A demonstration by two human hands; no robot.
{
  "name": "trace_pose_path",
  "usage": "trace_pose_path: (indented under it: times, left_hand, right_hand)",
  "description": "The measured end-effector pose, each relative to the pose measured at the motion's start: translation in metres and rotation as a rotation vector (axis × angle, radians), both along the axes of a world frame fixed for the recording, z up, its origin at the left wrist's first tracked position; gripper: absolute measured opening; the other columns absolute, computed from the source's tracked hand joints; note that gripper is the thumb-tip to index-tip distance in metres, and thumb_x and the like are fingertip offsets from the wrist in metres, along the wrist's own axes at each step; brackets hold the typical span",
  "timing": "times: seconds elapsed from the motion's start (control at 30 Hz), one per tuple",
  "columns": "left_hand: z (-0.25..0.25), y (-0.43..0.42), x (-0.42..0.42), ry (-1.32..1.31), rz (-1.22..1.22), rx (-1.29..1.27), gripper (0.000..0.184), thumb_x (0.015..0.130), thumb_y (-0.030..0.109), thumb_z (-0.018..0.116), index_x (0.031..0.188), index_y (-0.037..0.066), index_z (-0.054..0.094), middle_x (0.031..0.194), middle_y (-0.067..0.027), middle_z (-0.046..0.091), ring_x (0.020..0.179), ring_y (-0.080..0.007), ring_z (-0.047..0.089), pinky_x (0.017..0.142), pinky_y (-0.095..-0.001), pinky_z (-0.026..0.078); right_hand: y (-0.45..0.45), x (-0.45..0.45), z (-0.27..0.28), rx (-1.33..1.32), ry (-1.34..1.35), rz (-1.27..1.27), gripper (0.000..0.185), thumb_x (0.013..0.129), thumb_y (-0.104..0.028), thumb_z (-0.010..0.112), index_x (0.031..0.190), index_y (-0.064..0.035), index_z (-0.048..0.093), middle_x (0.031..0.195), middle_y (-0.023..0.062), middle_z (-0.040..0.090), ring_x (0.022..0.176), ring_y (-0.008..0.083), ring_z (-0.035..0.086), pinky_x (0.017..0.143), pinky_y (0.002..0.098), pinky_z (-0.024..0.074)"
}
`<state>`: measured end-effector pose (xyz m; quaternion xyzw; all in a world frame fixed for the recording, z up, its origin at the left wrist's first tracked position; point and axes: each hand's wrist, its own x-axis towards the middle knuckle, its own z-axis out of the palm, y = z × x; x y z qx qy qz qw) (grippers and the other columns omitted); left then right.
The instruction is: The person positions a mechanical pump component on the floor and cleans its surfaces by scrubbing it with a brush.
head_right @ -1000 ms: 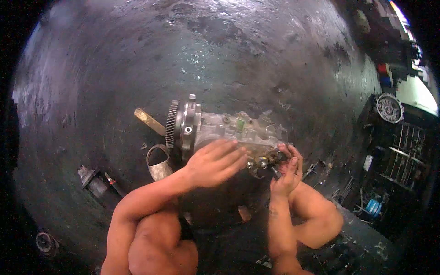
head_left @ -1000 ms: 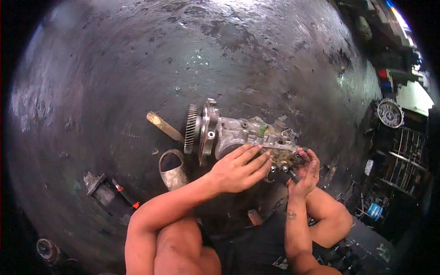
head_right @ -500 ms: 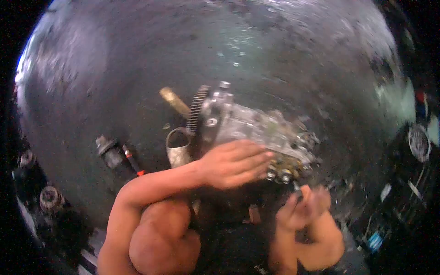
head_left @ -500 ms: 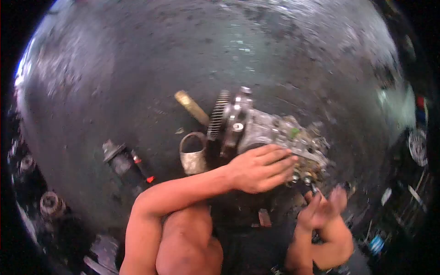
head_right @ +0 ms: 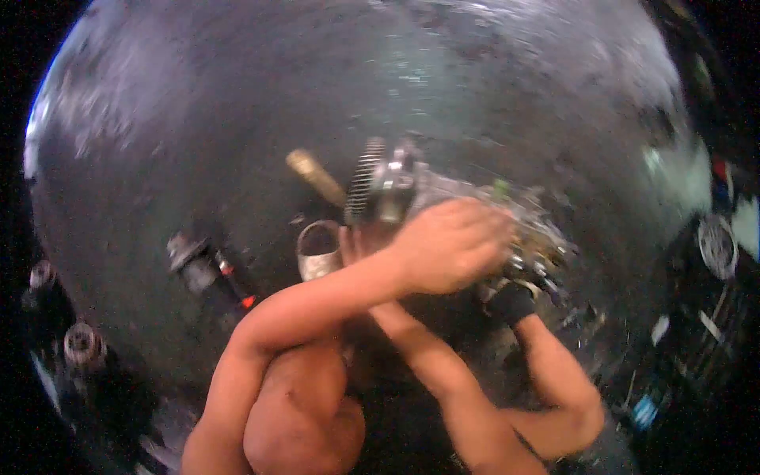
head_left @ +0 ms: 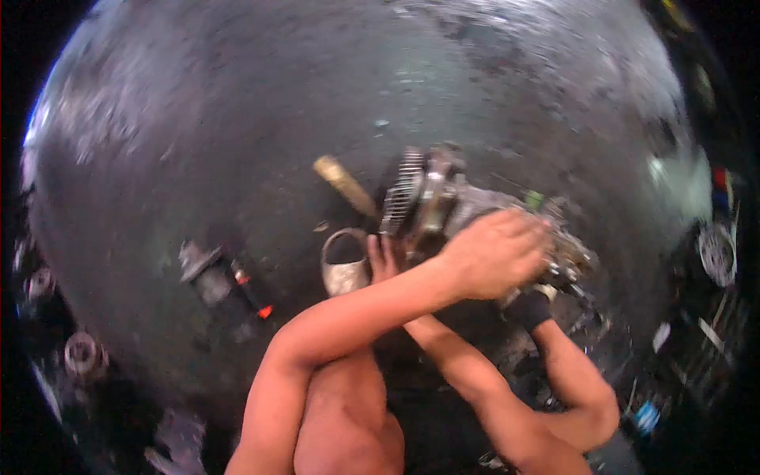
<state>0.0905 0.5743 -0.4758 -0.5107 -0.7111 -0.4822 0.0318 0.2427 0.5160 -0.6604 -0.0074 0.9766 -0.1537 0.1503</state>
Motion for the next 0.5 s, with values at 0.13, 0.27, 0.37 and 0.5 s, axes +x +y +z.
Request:
trace_pose_path:
  times: [0.13,0.27,0.37,0.5]
  left_hand:
    - [0.009,0.009,-0.006,-0.063,0.025,-0.019,0.037,0.078,0.019,0.073,0.111,0.005,0.066,0.115,-0.0141,0.068,0.103,-0.0284,0.067,0.091,-0.0413,0.053]
    - [0.016,0.008,-0.013,-0.099,-0.044,-0.050,0.038,0.079,0.016,0.072,0.115,0.005,0.066,0.117,-0.0152,0.067,0.102,-0.0286,0.067,0.090,-0.0409,0.053]
    - [0.016,0.009,-0.011,-0.183,0.041,-0.077,0.036,0.085,0.012,0.068,0.118,0.003,0.061,0.122,-0.0162,0.065,0.111,-0.0312,0.063,0.098,-0.0446,0.048]
    - [0.017,0.011,-0.011,-0.322,0.156,-0.083,0.039,0.084,-0.002,0.058,0.123,0.004,0.058,0.125,-0.0161,0.063,0.118,-0.0333,0.059,0.106,-0.0471,0.042]
  right_hand:
    - [0.007,-0.023,0.039,0.138,-0.013,-0.057,0.067,0.096,-0.035,0.050,0.151,-0.0029,0.030,0.154,0.0245,0.026,0.145,0.0357,0.024,0.116,0.0473,0.0254]
    - [0.016,-0.017,0.012,-0.059,-0.042,-0.184,0.061,0.096,-0.032,0.049,0.148,-0.0027,0.034,0.150,0.0242,0.032,0.142,0.0357,0.030,0.114,0.0491,0.0277]
    - [0.016,-0.012,0.008,-0.122,-0.025,-0.238,0.058,0.096,-0.029,0.049,0.146,-0.0026,0.036,0.147,0.0239,0.036,0.139,0.0356,0.033,0.113,0.0504,0.0295]
    - [0.013,-0.011,-0.010,-0.190,0.008,-0.284,0.053,0.096,-0.026,0.048,0.143,-0.0025,0.040,0.142,0.0236,0.042,0.135,0.0356,0.039,0.111,0.0522,0.0318]
